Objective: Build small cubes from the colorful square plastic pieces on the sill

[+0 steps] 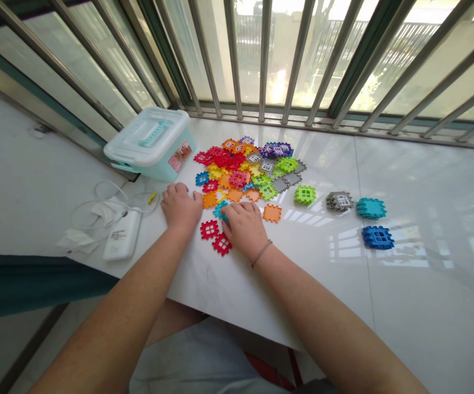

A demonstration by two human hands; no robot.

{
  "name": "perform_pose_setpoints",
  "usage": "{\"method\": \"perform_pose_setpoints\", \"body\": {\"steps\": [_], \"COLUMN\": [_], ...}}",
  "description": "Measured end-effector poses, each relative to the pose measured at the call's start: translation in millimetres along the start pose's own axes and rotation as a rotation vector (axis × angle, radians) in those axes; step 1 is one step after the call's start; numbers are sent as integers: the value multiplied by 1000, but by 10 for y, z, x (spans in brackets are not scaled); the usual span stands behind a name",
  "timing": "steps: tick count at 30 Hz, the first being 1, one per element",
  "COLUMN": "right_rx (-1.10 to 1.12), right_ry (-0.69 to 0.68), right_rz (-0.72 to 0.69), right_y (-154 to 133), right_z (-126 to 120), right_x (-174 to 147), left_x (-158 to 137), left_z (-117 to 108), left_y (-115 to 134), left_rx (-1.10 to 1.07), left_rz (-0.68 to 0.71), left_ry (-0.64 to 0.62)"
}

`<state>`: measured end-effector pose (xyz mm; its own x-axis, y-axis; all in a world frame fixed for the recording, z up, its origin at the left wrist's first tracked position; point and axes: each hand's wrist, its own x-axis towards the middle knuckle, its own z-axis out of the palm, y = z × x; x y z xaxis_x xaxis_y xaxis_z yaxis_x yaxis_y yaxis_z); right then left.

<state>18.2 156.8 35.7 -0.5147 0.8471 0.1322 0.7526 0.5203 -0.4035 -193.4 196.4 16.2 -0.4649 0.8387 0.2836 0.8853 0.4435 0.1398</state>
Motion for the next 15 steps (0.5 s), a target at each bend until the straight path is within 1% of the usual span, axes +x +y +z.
{"method": "perform_pose_setpoints", "body": {"steps": [8, 15], "right_rx": [-53, -64], "right_ry": [1, 30], "right_rz": [19, -1], "right_y": [21, 41], "right_z": [0, 34], "right_x": [13, 16], "left_x": [-6, -2], "left_z": [5, -25], "left_y": [-10, 5], "left_rx": [3, -35], "left_rz": [9, -6], "left_ry": [20, -21]}}
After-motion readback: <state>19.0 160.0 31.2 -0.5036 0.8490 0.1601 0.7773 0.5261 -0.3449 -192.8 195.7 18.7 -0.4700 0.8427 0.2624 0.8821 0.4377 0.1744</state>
